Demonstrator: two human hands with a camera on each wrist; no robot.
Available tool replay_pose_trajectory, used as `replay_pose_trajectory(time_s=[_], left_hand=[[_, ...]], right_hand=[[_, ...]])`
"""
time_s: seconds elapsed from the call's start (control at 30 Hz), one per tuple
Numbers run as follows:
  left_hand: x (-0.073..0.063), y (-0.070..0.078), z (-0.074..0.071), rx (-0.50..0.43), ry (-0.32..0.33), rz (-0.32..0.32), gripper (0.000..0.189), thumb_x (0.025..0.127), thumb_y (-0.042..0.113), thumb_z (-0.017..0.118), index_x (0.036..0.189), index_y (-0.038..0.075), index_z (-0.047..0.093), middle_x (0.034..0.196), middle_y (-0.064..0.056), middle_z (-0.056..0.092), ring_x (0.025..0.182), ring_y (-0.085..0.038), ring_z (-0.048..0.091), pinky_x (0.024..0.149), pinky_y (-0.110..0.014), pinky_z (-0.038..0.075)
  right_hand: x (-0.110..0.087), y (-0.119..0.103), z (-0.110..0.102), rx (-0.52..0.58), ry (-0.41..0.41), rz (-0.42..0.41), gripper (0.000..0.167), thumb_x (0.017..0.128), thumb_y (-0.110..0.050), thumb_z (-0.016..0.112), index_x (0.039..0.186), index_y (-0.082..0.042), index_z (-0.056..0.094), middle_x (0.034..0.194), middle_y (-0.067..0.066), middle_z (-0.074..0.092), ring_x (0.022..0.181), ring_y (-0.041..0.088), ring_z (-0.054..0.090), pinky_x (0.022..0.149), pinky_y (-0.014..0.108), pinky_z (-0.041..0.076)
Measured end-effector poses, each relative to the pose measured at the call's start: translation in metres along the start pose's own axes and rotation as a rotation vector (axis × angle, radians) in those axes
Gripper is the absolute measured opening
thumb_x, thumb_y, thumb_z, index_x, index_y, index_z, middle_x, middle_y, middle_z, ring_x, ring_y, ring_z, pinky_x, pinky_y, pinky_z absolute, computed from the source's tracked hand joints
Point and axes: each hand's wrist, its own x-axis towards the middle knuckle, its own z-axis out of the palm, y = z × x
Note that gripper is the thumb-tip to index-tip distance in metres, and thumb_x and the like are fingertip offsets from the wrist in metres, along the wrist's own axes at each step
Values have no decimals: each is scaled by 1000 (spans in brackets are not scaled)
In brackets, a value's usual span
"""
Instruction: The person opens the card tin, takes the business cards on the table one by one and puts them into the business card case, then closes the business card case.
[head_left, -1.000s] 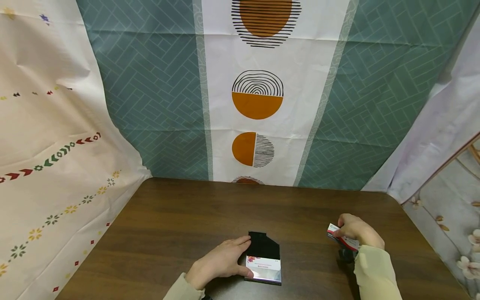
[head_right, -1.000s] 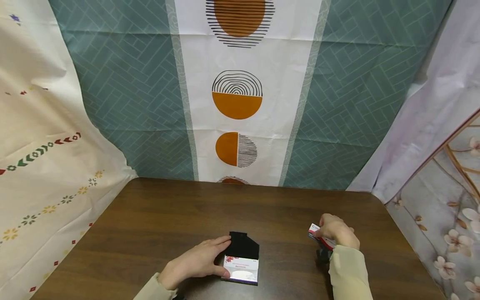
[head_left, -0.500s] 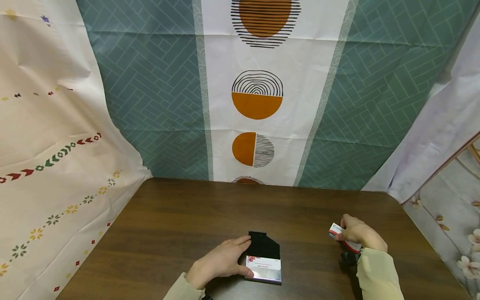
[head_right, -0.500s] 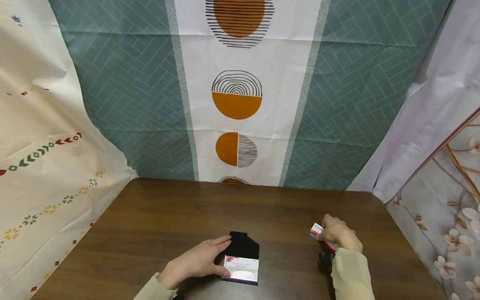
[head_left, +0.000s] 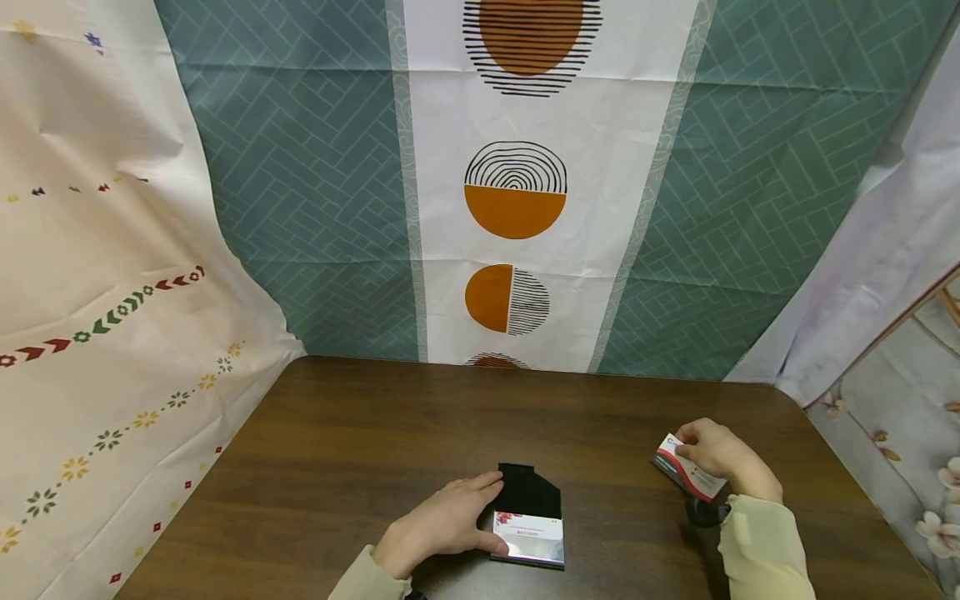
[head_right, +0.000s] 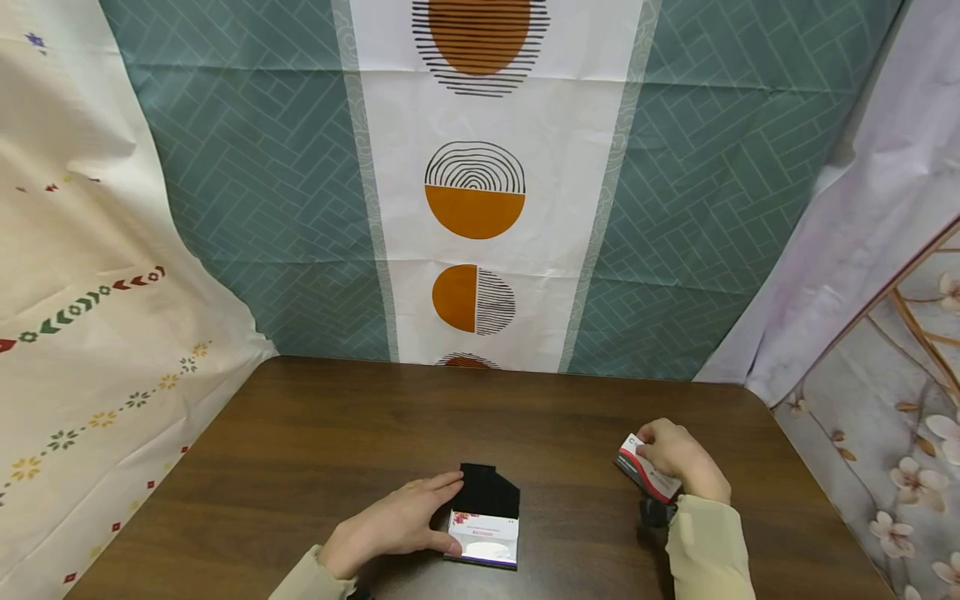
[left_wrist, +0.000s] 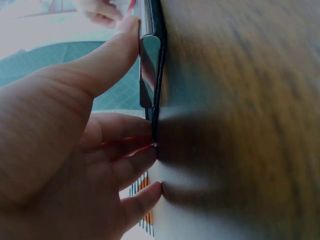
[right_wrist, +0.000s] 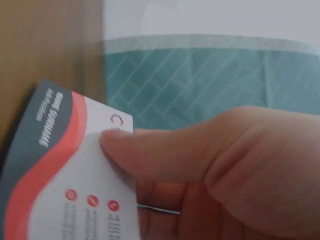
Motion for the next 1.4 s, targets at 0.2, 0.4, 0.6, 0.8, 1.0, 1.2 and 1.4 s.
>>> replay_pose_trajectory(time_s=[0.2,0.4,0.6,0.8,1.0,1.2,1.4], left_hand=[[1,0,-1,5,0,-4,89,79,62,70,145,6,48,153,-5,39,137,-20,40,110,-40,33],[2,-1,0,0,-1,-3,90,79,62,70,145,6,47,153,-5,38,137,-21,40,110,-40,33],[2,-2,0,1,2,-2,90,79,63,70,145,6,47,153,-5,38,137,-21,40,110,-40,34],[1,-1,0,0,1,-4,90,78,63,70,145,6,48,153,-4,38,137,-20,40,110,-40,34],[1,0,0,-1,1,-1,90,79,63,70,145,6,48,153,-4,38,137,-21,39,110,-40,33],[0,0,0,-3,-1,-2,90,79,63,70,145,6,47,154,-4,38,137,-21,40,110,-41,33],[0,1,0,-4,0,-7,89,79,61,71,145,6,48,153,-5,38,136,-20,40,110,-39,34]], right_hand=[[-6,-17,-7,78,39,-72,9,87,-10,71,79,-8,67,73,-1,58,71,19,50,60,33,41],[-8,-32,-9,103,56,-132,13,86,-13,74,76,-11,66,70,-3,56,68,17,47,56,30,38],[-6,-54,-2,121,68,-183,14,86,-11,74,75,-12,66,67,-4,54,66,15,47,55,28,38],[1,-78,13,122,57,-223,12,88,-13,72,77,-14,68,68,-5,56,65,14,48,54,26,40],[5,-93,26,142,31,-244,8,92,-7,66,87,-11,70,73,-2,58,67,15,51,57,26,45],[6,-105,36,154,29,-313,8,92,-6,65,88,-11,70,73,-3,58,67,14,51,57,26,45],[7,-120,45,151,-10,-372,9,91,-9,68,83,-14,69,72,-7,57,66,13,51,55,25,44]])
